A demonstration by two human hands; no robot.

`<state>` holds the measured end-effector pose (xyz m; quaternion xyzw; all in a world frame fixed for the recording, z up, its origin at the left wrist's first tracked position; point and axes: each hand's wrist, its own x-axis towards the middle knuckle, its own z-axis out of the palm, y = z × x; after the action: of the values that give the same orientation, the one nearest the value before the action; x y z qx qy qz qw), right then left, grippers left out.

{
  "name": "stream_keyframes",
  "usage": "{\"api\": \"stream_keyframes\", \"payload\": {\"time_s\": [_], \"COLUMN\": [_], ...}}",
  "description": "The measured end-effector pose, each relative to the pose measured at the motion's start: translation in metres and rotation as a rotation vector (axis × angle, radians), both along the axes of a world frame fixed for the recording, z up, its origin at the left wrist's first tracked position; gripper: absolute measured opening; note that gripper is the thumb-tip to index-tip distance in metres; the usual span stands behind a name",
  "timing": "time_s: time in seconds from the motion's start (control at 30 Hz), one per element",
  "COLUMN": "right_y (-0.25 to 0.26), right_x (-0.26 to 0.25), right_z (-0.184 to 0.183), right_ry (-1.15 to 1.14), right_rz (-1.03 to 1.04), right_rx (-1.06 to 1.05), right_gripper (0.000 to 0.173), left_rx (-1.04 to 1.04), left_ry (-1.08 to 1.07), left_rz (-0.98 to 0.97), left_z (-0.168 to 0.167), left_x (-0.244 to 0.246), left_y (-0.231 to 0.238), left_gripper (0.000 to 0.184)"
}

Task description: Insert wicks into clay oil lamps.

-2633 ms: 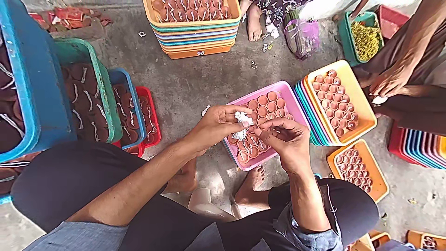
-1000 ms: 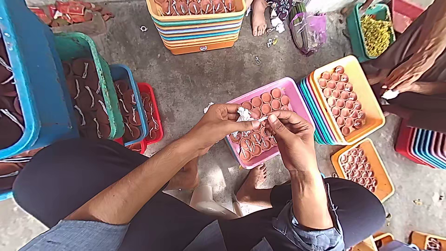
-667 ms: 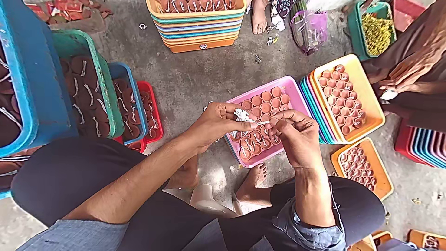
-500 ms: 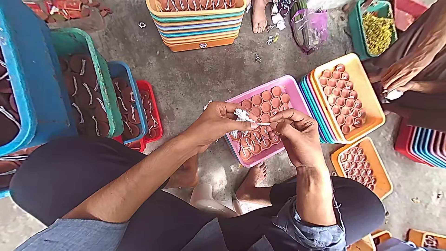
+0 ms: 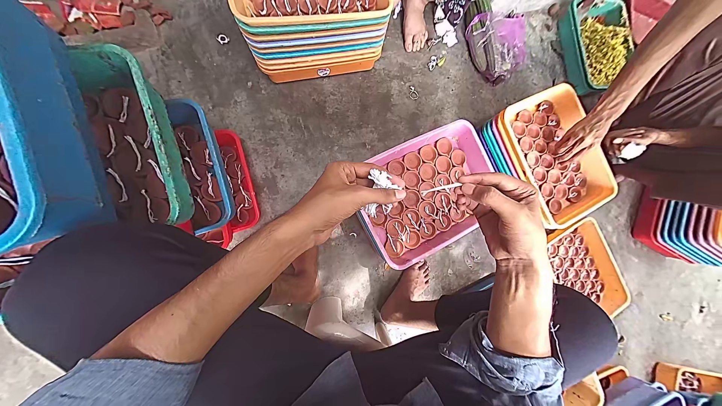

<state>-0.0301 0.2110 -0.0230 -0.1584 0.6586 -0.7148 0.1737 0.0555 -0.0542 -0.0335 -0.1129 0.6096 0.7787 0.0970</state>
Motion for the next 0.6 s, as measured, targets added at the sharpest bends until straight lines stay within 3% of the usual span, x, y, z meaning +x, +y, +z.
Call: {"api": "stream_keyframes", "payload": {"time_s": [0.17, 0.33, 0.5, 0.6], "right_y": [0.019, 0.028, 0.016, 0.015], "right_x": [-0.022, -0.065, -0.078, -0.075], "right_z": [-0.022, -0.093, -0.166, -0.195], "right_ry": [0.118, 0.021, 0.001, 0.081], "right_rz": [-0.188, -0.366, -0.385, -0.366], "right_rx": [0.280, 0.494, 0.557, 0.740], "right_gripper": [0.014, 0.012, 0.019, 0.017], "left_rx": [-0.010, -0.039, -0.051, -0.053], "left_ry": [-0.017, -0.030, -0.020, -0.009], "left_rz": [0.071, 0.079, 0.063, 0.064], "left_z": [-0.003, -0.001, -0.001, -0.001], "left_x": [-0.002, -0.003, -0.002, -0.002], "left_y": [-0.003, -0.003, -0.002, -0.003], "left_gripper": [0.017, 0.019, 0.020, 0.019]}}
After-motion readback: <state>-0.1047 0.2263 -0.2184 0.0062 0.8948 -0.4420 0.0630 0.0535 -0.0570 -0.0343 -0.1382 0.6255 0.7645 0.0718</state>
